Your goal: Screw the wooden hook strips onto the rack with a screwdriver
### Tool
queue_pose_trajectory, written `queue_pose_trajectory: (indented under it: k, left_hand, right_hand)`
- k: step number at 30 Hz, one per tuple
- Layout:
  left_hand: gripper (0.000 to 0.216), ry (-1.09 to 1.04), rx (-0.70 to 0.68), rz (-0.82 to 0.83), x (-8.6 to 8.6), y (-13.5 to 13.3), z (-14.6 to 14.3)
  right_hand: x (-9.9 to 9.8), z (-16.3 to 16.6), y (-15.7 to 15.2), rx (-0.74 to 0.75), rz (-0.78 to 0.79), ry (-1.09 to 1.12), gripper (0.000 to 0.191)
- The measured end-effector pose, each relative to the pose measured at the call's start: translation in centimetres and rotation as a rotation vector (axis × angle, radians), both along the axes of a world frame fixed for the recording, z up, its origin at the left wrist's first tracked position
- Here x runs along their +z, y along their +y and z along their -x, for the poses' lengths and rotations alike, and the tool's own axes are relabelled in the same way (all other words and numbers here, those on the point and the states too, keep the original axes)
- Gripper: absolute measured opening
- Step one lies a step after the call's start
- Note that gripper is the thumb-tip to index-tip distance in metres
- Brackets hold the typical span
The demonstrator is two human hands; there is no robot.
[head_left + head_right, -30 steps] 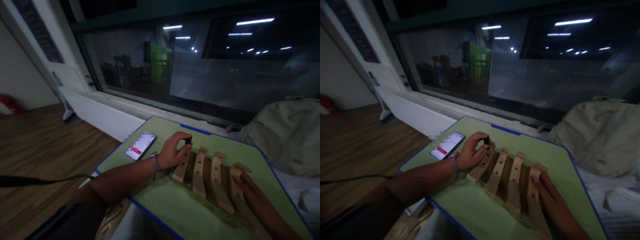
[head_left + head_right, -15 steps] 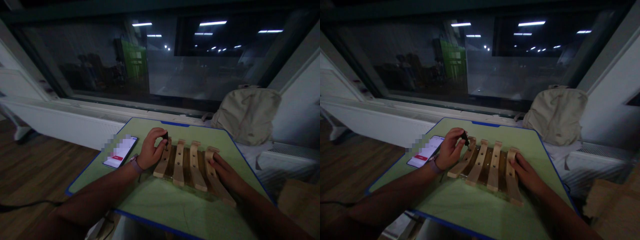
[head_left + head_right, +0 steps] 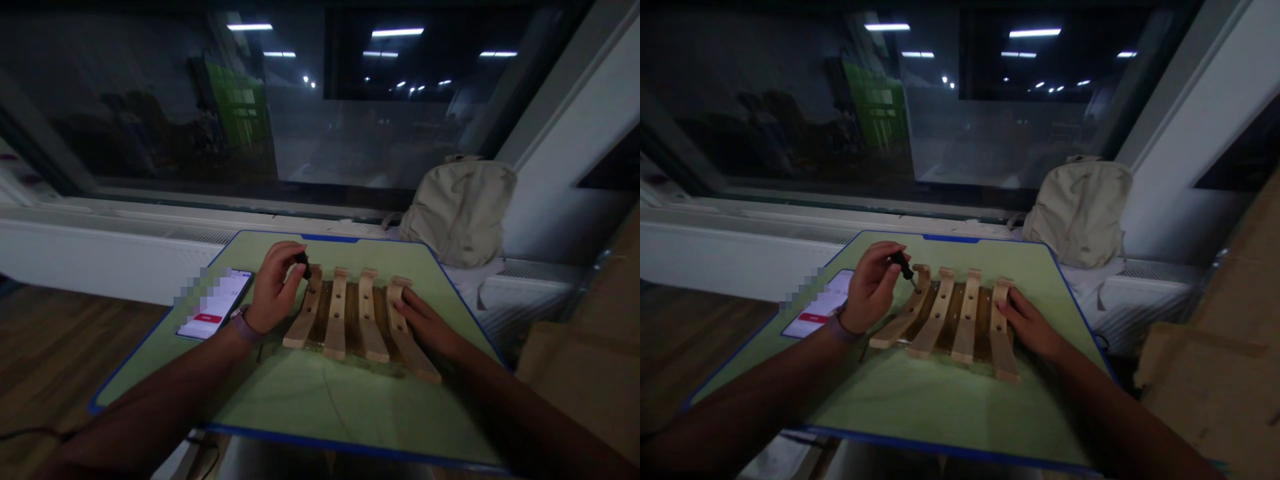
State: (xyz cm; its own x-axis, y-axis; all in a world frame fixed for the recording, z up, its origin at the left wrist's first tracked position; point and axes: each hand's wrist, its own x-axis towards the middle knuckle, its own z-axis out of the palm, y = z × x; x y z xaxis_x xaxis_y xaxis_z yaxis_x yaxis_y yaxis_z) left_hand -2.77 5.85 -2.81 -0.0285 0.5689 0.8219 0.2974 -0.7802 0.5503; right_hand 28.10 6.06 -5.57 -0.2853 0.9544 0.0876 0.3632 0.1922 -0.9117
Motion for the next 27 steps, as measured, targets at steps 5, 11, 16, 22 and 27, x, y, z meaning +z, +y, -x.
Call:
queue_pose_trajectory:
  k: [5,11,16,22,27]
  left_hand:
    - [0.031,-0.051,0.044,0.04,-0.1,0.3,0.0]
    - [0.032,-0.045,-0.056,0.063,0.2,0.1,-0.3]
    - [0.03,-0.075,0.065,0.005,-0.1,0.6,0.2]
    - [0.035,-0.161,0.1,0.056,-0.1,0.2,-0.2]
    - [0.035,-0.036,-0.053,0.044,0.4,-0.7,-0.7]
  right_hand:
    - [0.0,0.0,-0.1,0.022,0.009,0.039,0.064]
    - [-0.1,0.1,-0.1,0.043,-0.015,0.072,0.052]
    - [-0.5,0.1,0.0,0.044,-0.017,0.096,0.05]
    - [-0.2,0.3,0.0,0.047,-0.031,0.114,0.046]
    - [-0.1,0.4,-0.1,0.035,-0.025,0.088,0.051]
